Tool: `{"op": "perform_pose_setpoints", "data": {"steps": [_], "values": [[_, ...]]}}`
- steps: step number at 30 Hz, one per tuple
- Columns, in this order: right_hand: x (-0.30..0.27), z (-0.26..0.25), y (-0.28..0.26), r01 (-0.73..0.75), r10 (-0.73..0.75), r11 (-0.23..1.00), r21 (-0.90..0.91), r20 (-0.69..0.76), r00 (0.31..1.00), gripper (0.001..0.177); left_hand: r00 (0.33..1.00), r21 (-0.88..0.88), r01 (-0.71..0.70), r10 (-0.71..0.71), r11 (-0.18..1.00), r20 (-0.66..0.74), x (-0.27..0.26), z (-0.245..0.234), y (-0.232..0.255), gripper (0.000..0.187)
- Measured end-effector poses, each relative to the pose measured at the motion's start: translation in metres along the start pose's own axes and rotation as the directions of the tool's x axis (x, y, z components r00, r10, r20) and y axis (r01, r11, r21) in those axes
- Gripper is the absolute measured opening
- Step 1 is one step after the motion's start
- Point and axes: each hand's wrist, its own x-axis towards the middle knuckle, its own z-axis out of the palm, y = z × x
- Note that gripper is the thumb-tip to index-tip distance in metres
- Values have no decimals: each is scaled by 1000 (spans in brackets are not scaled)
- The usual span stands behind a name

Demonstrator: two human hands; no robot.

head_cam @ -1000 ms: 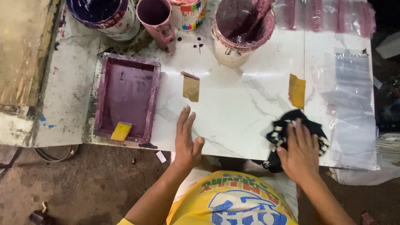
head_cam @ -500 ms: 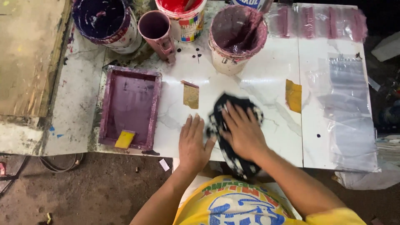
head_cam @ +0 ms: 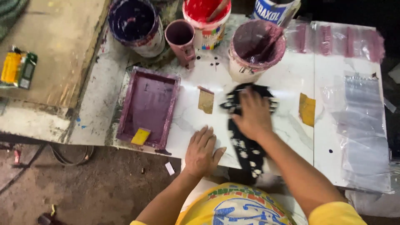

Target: The person wipes a white surface with a black cloth, moving a pink cup and a paint tray aside to access the area. They then place a clear plastic sheet onto the cleaned surface and smooth it out with their hands.

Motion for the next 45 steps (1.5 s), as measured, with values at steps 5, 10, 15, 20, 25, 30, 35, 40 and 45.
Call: {"op": "perform_pose_setpoints", "data": {"steps": [5, 10, 15, 20, 25, 30, 35, 40, 45], "values": [[-12, -10, -56, 191, -194, 977, 94, 24, 981, 75, 993, -173, -11, -10, 985, -121, -4, -5, -6, 63], [-83, -2, -58, 454, -479, 860, 232, 65, 875, 74, 983, -244, -24, -21, 970, -181, 5, -13, -9, 87], [-119, -5, 12, 180, -187, 972, 151, 33, 982, 91, 986, -191, 66, -93, 979, -137, 2, -13, -2, 96], [-65, 3, 64, -139, 139, 990, 1, -75, 987, 85, 986, -157, 107, -125, 982, -114, 2, -10, 0, 97], [1, 27, -12, -53, 67, 989, 139, -96, 993, 82, 989, -107, 65, -78, 992, -123, 2, -8, -3, 101], [-42, 5, -90, 386, -387, 893, 230, -41, 921, 76, 985, -123, 14, -35, 992, -170, -6, -8, -11, 107], [-129, -1, -15, 322, -300, 914, 247, -125, 946, 72, 986, -141, 41, -62, 989, -152, -3, -6, -10, 109], [-213, 8, 80, -65, 63, 998, -27, -73, 995, 81, 980, -162, 94, -120, 982, -159, 6, -14, -1, 106], [-200, 3, 69, -265, 264, 964, 0, 63, 962, 73, 991, -145, 42, -60, 988, -117, 12, -22, 6, 83]]}}
